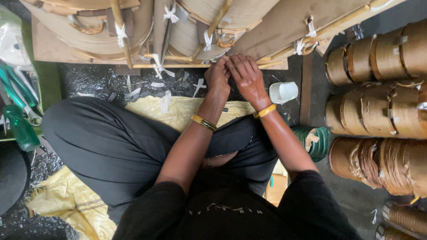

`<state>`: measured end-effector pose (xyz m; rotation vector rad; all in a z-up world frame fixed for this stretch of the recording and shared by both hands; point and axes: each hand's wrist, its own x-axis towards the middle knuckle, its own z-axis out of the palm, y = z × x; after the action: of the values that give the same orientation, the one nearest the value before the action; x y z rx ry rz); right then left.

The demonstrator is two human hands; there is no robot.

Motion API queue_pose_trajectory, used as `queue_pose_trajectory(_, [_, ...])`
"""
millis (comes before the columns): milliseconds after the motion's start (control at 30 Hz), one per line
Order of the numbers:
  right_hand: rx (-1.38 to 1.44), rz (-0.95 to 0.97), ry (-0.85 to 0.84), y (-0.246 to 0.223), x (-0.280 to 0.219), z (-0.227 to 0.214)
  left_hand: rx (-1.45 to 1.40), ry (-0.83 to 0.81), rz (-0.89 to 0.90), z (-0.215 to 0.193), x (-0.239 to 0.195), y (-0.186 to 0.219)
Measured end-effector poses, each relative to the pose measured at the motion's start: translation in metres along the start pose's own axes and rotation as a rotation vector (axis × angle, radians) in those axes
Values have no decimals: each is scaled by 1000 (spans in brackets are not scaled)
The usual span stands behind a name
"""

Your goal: The person sits on the floor and repeatedly folds thin strips of material around bamboo rods on a frame structure. They use a small container to apply adhesive to the strips and secure them to the rods, repeating the process for multiple sections.

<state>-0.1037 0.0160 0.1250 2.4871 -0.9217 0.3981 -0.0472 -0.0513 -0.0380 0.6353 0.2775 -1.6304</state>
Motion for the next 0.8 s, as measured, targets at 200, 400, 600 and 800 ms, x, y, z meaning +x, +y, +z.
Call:
queue_pose_trajectory(200, [-22,-8,-145,13,17,11,111,-7,60,-5,4,9])
queue_pose_trajectory(400, [-70,122,-219,18,16,37,290,-14,124,-13,-23,23])
queue_pose_trajectory(600, [-228,145,-316,30,22,57,602,-228,24,-54,-59,71])
queue_pose_trajectory(800, [-114,178,-283,22,14,14,708,-156,223,-99,-81,107])
